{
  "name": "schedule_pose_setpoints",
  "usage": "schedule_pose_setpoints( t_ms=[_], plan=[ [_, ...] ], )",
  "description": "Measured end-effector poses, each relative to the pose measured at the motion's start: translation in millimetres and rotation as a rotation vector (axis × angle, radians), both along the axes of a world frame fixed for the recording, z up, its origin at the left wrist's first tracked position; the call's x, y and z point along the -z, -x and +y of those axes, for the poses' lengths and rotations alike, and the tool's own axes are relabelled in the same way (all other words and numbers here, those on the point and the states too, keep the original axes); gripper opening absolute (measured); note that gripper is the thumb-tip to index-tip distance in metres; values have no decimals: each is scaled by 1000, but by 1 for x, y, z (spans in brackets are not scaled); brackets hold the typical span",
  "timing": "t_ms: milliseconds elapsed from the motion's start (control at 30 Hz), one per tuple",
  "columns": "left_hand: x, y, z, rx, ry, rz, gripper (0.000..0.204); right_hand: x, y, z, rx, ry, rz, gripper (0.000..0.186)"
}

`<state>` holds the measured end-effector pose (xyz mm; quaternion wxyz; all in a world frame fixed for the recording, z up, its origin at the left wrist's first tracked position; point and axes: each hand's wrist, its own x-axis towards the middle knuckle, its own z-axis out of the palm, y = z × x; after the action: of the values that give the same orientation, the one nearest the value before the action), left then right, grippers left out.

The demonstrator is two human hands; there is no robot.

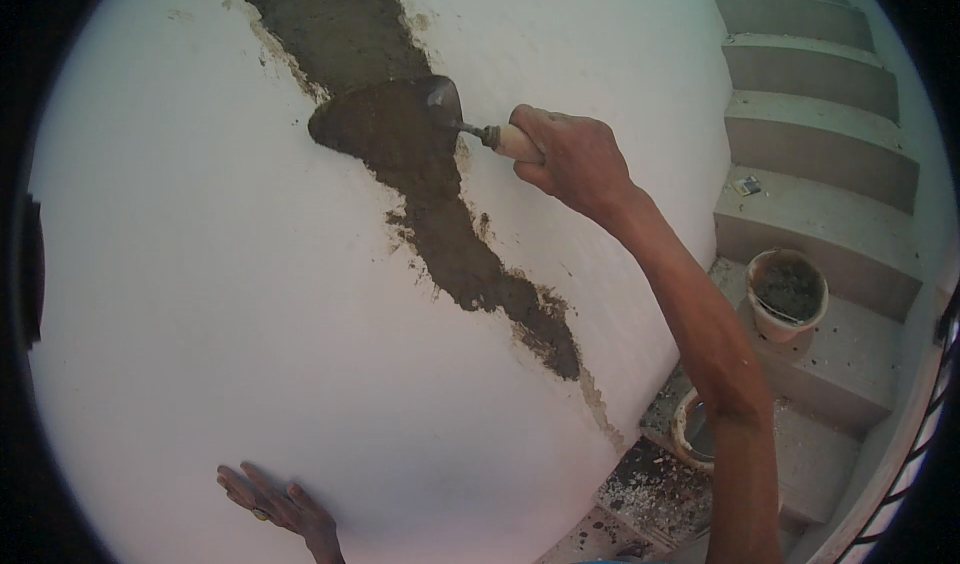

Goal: The person uses a trowel to apply a grey cement-like substance into a vertical crack on a white wall. They repeatedly scoop material from a bucket placed on the stairs and smooth the patch along the crack.

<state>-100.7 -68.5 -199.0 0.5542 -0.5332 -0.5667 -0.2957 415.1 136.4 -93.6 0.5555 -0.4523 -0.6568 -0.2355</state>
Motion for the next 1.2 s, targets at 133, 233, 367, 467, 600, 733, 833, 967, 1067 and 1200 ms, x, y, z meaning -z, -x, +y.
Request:
schedule_pose_setpoints(
  t_ms=[133,233,367,467,600,733,833,967,1067,1200],
  plan=[
    [0,0,0,14,-2,-4,65,-7,0,-4,-23,-46,41,26],
    [0,0,0,15,1,-3,65,-21,5,-4,-17,-41,41,26],
    [-1,-1,1,21,3,5,66,-23,4,-6,2,-15,-4,24],
    [-1,2,-2,5,8,22,65,-10,6,-8,-29,32,-48,22],
    [-1,0,-1,6,8,25,64,-20,5,-7,-34,-55,11,24],
    [-1,3,0,-4,11,30,64,-35,9,-6,-11,-75,-9,26],
    [1,3,0,8,4,16,65,-26,7,-11,0,-43,-82,27],
    [-2,1,-1,26,-4,10,67,-13,5,-13,-25,-26,-86,26],
    [0,2,0,19,-9,3,67,-25,2,-14,8,-2,-21,28],
    [0,1,2,20,-14,5,66,-31,3,-9,35,-11,-52,28]
  ],
)
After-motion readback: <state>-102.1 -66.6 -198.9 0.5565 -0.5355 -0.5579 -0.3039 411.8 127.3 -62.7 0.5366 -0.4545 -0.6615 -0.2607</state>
